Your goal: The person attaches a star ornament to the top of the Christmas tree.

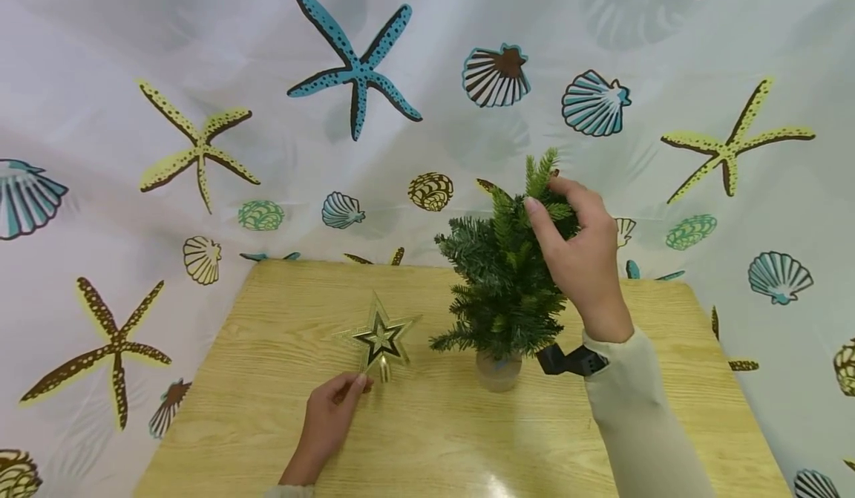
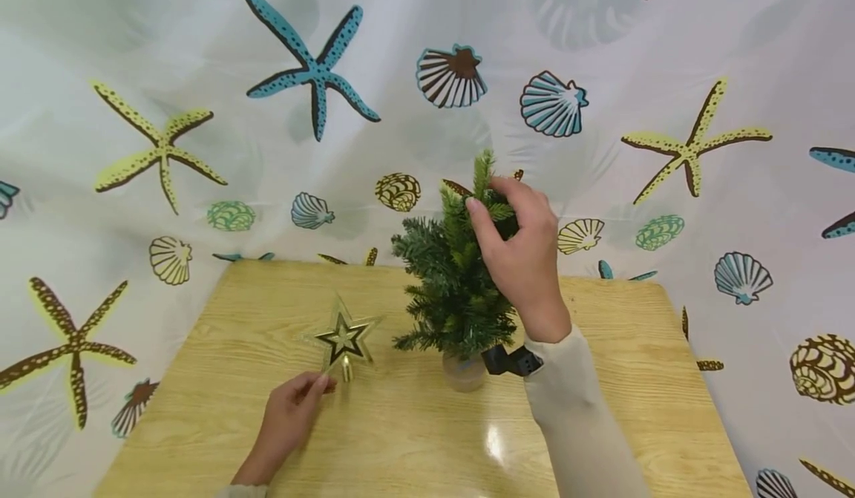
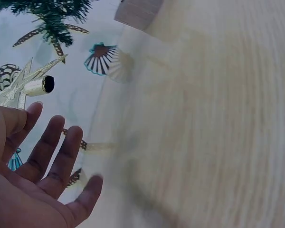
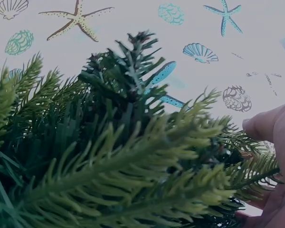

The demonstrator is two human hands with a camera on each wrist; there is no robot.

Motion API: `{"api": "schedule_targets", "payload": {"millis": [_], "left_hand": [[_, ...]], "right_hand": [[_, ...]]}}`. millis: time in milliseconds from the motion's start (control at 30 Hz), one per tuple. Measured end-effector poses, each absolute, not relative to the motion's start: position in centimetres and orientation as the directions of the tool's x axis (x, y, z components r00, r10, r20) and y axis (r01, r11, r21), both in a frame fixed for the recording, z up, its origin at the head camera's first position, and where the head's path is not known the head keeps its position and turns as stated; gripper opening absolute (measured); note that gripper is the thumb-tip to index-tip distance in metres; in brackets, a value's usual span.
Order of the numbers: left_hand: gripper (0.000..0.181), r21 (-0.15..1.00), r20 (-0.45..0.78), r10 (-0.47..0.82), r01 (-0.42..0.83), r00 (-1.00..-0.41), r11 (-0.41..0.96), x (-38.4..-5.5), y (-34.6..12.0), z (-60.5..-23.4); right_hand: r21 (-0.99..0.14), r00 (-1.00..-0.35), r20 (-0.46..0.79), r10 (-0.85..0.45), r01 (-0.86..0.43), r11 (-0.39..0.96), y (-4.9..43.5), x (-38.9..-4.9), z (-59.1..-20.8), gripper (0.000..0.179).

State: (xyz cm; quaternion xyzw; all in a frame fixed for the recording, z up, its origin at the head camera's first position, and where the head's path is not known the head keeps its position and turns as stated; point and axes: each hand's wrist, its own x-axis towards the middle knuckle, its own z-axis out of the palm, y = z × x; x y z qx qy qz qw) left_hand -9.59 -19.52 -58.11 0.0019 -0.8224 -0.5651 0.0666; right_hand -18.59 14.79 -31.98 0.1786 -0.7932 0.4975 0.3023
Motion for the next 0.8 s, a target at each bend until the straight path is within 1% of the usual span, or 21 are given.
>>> {"api": "schedule_targets", "payload": {"millis": [100,167,333,467,633,800], "left_hand": [[0.023,0.965,0.084,-0.063,0.065,-0.995,0.254,-9.8,-19.2,-57.2],[0.025,0.975,0.067,-0.058,0.053,-0.996,0.215,-9.9,-19.1,-56.5],[0.029,0.987,0.042,-0.041,0.035,-0.998,0.156,-10.4,-18.5,-54.7],[0.032,0.989,0.051,-0.022,0.048,-0.998,0.137,-11.0,-17.8,-53.3],[0.032,0.990,0.091,-0.030,0.087,-0.995,0.108,-11.7,-16.6,-51.5],[0.030,0.983,0.159,-0.048,0.154,-0.986,0.096,-12.1,-16.0,-49.5]], "right_hand": [[-0.652,-0.728,0.686,0.011,-0.608,0.453,14.8,-18.7,-32.1,0.031],[-0.635,-0.714,0.701,0.005,-0.621,0.459,14.7,-18.8,-32.1,0.029],[-0.590,-0.675,0.738,0.002,-0.643,0.489,14.6,-19.1,-32.4,0.028],[-0.572,-0.653,0.757,0.019,-0.648,0.503,14.6,-19.2,-32.7,0.025],[-0.576,-0.649,0.760,0.040,-0.644,0.503,14.7,-19.3,-32.9,0.026],[-0.593,-0.665,0.745,0.044,-0.632,0.499,14.6,-19.1,-33.1,0.025]]}}
